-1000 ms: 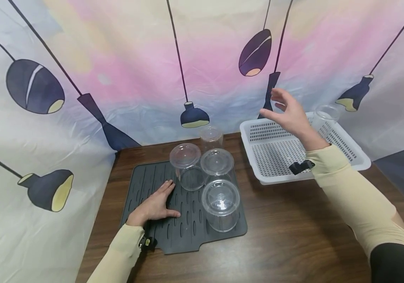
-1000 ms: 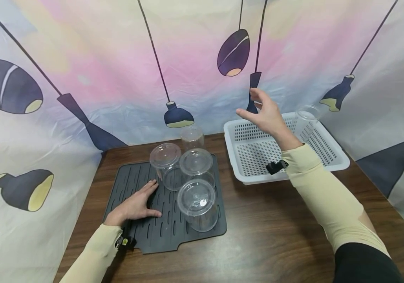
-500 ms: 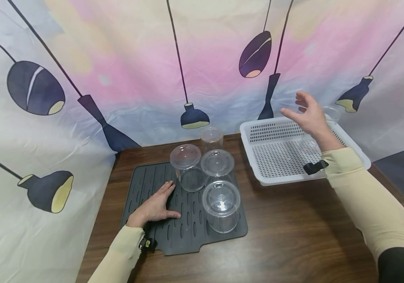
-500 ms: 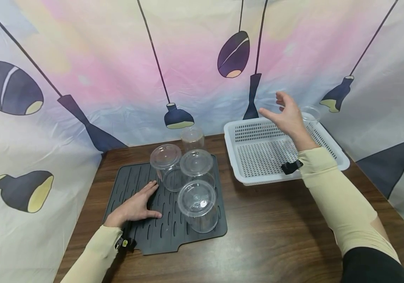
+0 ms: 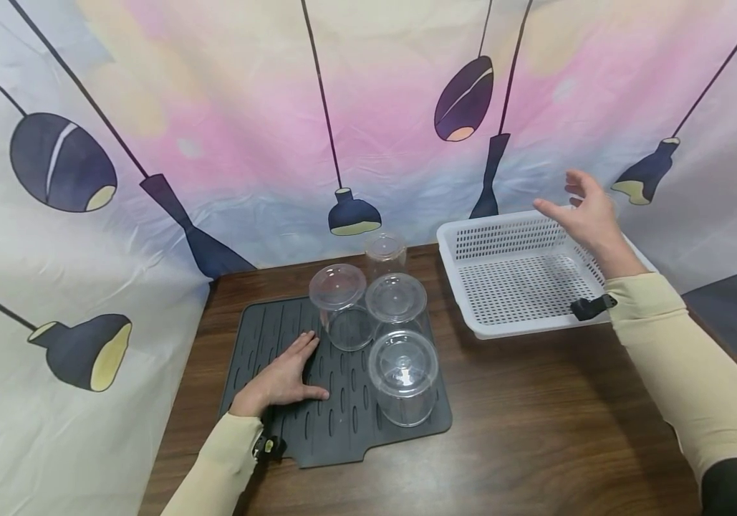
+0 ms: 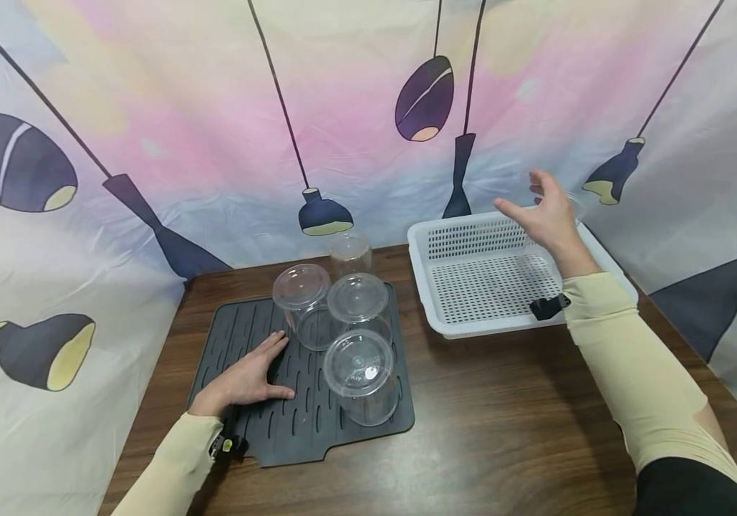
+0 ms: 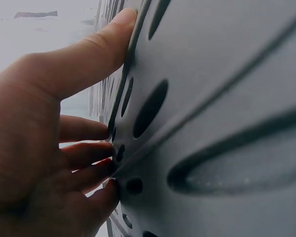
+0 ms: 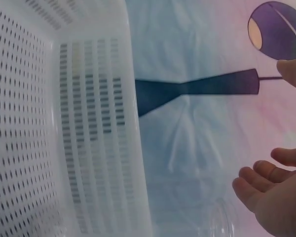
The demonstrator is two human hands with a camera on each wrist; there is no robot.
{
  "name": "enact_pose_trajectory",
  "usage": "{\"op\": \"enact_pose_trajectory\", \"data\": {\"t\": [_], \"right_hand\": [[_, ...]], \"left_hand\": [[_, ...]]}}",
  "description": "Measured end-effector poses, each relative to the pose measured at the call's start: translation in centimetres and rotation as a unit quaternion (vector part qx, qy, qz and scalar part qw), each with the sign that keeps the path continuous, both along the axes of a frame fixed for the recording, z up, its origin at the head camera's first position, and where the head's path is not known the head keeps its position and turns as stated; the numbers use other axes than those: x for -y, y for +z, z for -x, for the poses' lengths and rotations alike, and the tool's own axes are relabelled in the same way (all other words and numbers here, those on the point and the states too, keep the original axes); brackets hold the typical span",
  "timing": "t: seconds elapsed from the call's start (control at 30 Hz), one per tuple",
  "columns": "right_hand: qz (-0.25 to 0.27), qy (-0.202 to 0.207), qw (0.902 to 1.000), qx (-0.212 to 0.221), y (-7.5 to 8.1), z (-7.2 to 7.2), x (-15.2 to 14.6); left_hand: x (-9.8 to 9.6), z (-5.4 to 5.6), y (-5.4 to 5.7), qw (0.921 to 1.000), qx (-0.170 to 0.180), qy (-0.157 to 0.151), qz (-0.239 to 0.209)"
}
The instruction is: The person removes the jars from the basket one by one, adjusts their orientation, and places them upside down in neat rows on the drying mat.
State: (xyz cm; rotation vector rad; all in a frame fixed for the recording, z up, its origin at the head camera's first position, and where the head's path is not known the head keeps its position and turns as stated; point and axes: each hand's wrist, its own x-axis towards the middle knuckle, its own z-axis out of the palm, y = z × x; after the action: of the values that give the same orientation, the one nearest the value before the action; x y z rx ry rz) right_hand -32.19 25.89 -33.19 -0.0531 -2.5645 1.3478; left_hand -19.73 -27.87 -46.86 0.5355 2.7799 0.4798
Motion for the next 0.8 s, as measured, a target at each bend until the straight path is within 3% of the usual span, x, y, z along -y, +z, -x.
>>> {"op": "enact_pose_trajectory", "data": {"t": [0.17,0.43,0.8], "right_hand": [[-0.013,-0.022,0.9995,-0.017,-0.1,0.1,-0.9],[-0.046,-0.051,0.9976,-0.009,-0.7,0.0,-2.2],[-0.032,-0.068,0.9971,-0.015,-0.9,0.2,-3.3]], "left_hand": [[-0.1,0.1,-0.1,1.0000,-0.002,0.000,0.000],[-0.2,0.1,-0.2,1.0000,0.002,-0.003,-0.001],[0.0,0.2,-0.3,1.0000,0.002,0.001,-0.003]]}}
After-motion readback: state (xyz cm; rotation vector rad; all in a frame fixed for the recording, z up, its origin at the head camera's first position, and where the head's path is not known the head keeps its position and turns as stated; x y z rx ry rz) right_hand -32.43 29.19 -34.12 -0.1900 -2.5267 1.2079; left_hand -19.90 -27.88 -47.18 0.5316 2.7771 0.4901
